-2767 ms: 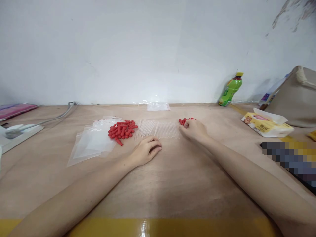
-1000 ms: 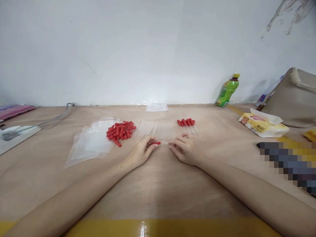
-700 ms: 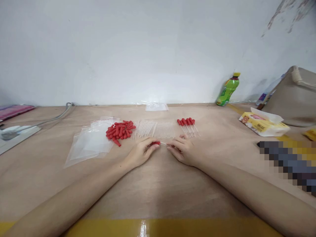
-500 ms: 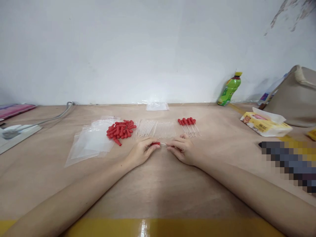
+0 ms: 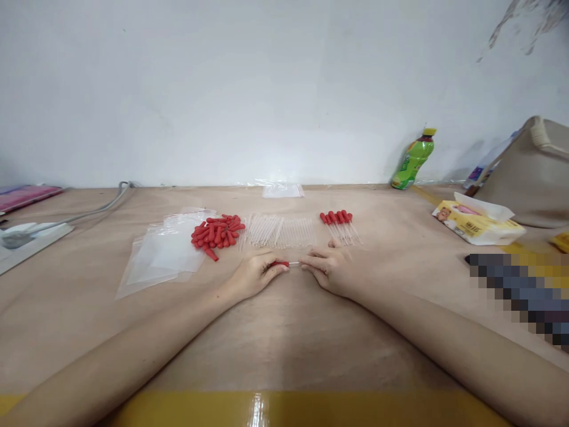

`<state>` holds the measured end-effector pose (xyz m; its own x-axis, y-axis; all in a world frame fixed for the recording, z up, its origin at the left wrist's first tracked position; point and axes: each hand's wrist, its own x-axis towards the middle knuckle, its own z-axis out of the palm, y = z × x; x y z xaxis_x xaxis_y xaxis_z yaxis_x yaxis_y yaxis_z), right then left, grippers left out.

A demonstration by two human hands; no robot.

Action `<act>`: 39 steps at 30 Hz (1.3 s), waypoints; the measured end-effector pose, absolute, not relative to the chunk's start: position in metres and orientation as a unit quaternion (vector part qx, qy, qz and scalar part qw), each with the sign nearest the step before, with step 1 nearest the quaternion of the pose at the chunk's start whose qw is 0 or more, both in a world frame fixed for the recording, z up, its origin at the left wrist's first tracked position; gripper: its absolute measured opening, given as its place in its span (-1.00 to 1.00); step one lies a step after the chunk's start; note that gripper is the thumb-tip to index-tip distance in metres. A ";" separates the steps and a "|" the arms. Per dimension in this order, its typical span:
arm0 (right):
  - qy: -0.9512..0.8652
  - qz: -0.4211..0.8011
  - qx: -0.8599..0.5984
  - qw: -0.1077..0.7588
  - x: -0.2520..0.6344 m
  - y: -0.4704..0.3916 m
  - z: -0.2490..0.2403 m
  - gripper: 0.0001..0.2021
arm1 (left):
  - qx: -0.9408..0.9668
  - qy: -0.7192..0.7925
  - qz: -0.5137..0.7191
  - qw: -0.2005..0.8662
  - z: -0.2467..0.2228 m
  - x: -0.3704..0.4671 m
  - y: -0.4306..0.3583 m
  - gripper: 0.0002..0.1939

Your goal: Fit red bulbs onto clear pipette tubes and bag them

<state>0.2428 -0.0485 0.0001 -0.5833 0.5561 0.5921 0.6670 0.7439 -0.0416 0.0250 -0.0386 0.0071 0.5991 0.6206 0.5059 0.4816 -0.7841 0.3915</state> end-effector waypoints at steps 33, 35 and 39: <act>-0.890 -0.037 -0.297 0.345 0.239 -0.044 -0.004 -0.78 | 0.854 0.347 0.324 0.213 0.007 0.025 -0.041 -0.84; -0.891 -0.046 -0.294 0.342 0.238 -0.044 -0.004 -0.77 | 0.859 0.342 0.321 0.206 0.007 0.025 -0.041 -0.85; -0.895 -0.051 -0.300 0.327 0.233 -0.045 -0.005 -0.73 | 0.870 0.327 0.319 0.185 0.008 0.026 -0.041 -0.87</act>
<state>0.2334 -0.0446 -0.0050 -0.6059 0.5038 0.6157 0.5705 0.8145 -0.1050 0.0256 -0.0411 0.0077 0.5827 0.6877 0.4331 0.4517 -0.7171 0.5308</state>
